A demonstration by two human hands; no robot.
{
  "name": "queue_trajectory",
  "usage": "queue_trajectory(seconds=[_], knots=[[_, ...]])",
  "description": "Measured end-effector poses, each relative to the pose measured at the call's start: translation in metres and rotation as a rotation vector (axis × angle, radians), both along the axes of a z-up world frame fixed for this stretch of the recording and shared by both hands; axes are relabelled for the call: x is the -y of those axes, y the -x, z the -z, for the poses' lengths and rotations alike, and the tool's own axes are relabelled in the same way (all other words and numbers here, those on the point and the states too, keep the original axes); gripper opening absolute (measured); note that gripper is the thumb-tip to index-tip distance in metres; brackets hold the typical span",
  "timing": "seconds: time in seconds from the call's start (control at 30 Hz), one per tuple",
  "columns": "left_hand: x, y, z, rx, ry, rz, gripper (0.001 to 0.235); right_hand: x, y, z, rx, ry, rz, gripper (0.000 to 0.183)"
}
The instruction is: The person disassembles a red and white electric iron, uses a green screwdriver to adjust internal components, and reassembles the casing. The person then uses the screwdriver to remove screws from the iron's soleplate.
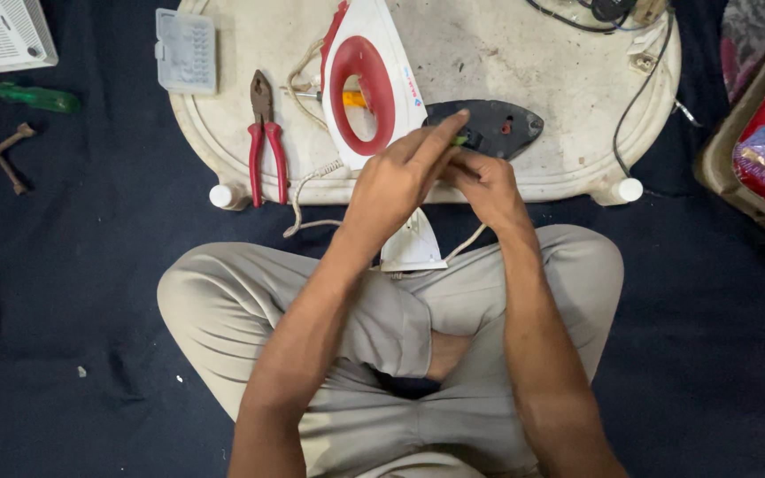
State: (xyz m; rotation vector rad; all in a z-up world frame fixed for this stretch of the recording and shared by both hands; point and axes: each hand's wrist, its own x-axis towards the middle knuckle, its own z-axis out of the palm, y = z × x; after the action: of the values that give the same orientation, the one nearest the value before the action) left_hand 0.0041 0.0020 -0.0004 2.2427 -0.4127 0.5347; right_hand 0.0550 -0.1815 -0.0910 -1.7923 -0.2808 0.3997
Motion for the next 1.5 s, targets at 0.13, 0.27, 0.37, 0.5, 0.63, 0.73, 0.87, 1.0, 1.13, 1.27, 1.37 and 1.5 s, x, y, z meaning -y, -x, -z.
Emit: queue_trajectory(seconds=[0.13,0.27,0.37,0.5,0.63,0.73,0.87,1.0,1.13,1.27,1.37,1.5], knots=[[0.000,-0.006,0.001,-0.110,0.102,0.027,0.037,-0.002,-0.002,-0.014,-0.010,0.092,-0.014,0.022],[0.003,-0.005,0.000,-0.062,0.069,0.018,0.036,-0.003,0.000,-0.021,-0.002,0.159,0.000,0.020],[0.003,0.001,-0.001,-0.046,0.046,0.012,0.037,-0.004,0.002,-0.021,0.036,0.122,-0.002,0.021],[0.006,0.002,0.000,-0.086,0.040,-0.007,0.037,-0.003,0.005,-0.019,0.085,0.202,0.018,0.021],[0.008,0.003,0.000,-0.011,-0.032,-0.008,0.041,-0.004,0.006,-0.019,0.011,0.097,0.055,0.016],[0.007,0.003,0.000,-0.011,-0.038,-0.015,0.040,-0.005,0.005,-0.018,-0.002,0.076,0.065,0.015],[0.007,0.001,0.000,-0.021,-0.013,-0.024,0.037,-0.007,0.003,-0.016,0.050,0.105,0.060,0.018],[0.009,0.002,-0.001,-0.011,0.002,-0.029,0.034,-0.004,0.004,-0.013,0.058,0.137,0.039,0.015],[0.010,0.003,-0.001,-0.022,0.000,-0.033,0.033,-0.004,0.004,-0.013,0.025,0.110,0.047,0.016],[0.010,0.003,-0.001,-0.020,-0.030,-0.045,0.033,-0.003,0.004,-0.013,0.039,0.120,0.039,0.017],[0.010,0.003,0.000,-0.015,-0.030,-0.060,0.033,-0.004,0.004,-0.013,0.038,0.137,0.028,0.016],[0.009,0.003,0.000,-0.034,-0.030,-0.058,0.033,-0.005,0.004,-0.013,0.065,0.159,0.036,0.017]])
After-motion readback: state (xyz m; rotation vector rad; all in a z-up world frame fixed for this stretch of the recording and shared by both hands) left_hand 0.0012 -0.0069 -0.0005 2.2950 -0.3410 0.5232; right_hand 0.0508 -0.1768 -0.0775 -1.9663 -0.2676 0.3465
